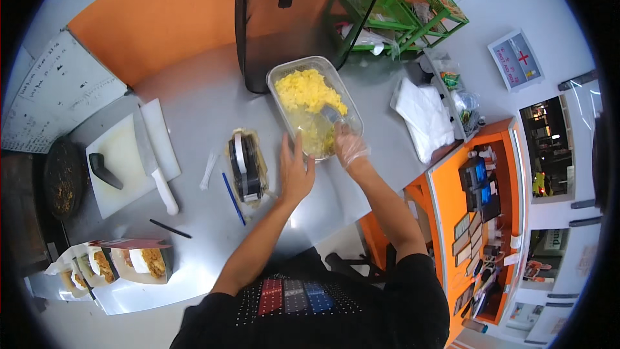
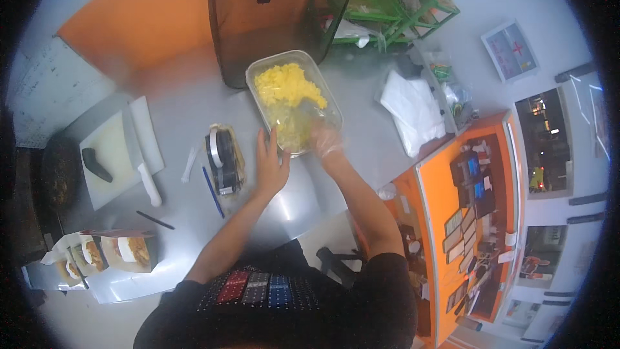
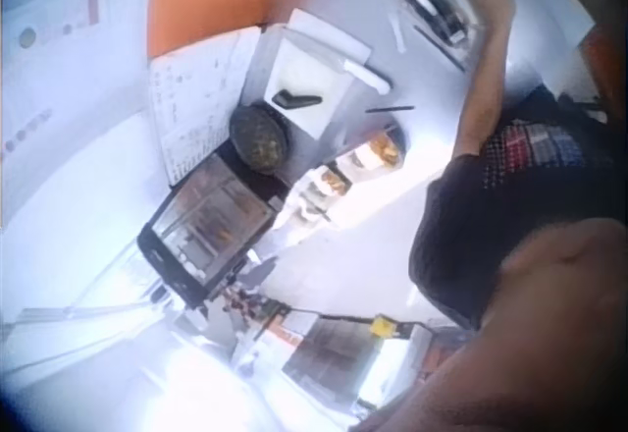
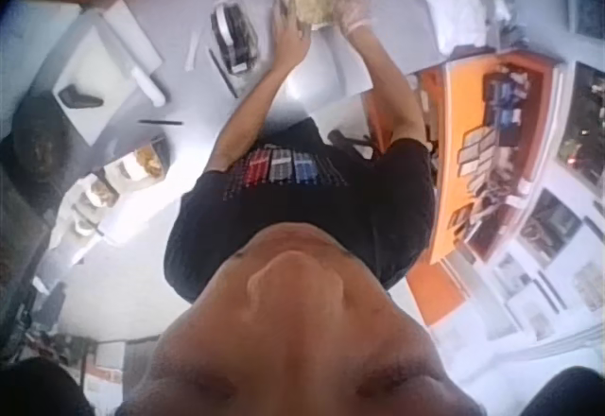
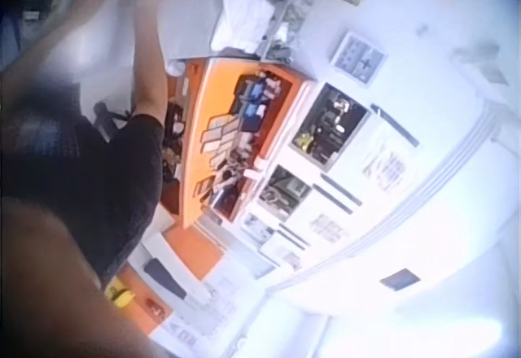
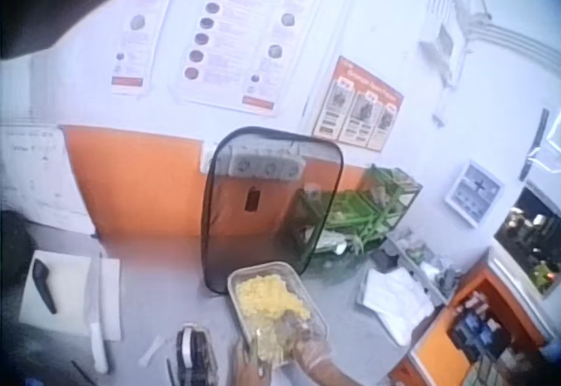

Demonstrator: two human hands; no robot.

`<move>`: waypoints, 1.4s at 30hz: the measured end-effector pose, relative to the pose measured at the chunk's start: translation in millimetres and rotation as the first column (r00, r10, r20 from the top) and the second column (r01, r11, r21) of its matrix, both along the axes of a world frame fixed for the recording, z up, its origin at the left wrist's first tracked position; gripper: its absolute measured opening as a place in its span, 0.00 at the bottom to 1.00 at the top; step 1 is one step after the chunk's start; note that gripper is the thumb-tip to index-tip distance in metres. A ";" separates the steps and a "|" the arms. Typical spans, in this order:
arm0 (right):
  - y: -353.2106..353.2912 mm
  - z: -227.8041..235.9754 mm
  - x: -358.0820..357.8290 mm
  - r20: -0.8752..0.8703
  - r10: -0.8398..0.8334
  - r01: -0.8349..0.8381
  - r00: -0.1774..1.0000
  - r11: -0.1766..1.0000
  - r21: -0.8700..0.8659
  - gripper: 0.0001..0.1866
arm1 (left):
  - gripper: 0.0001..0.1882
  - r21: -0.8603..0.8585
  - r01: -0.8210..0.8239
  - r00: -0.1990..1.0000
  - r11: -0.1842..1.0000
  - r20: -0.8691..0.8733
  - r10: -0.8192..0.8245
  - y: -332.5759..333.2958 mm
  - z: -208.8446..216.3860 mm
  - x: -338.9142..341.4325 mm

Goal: The person assembles multiple meal boxes in a commercial kitchen. They place fried chicken pieces and scrambled eggs into white containers, add condiment packets, and organize the finished boxes on a counter. The person also handles a receipt and writes on it with a pen.

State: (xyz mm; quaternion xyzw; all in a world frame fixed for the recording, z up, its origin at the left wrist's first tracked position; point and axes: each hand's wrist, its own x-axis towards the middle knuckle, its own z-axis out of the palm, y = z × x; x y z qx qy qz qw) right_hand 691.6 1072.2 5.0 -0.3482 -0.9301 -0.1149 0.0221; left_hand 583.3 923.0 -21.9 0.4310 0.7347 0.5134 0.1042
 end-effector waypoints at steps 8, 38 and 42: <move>47.4 -15.3 -7.7 0.064 0.370 -0.314 0.927 0.857 -0.410 0.21 | 0.37 -0.039 -0.030 0.976 0.999 0.213 0.038 31.0 -0.9 17.2; 42.6 -4.4 -75.7 0.076 -0.024 0.052 0.997 0.914 -0.402 0.23 | 0.39 -0.080 -0.021 0.998 0.997 0.062 0.026 34.6 -15.0 11.3; 60.9 -39.6 -31.7 0.047 0.308 -0.271 0.950 0.891 -0.364 0.28 | 0.39 -0.061 -0.006 0.999 0.998 0.053 0.009 37.3 -18.2 18.0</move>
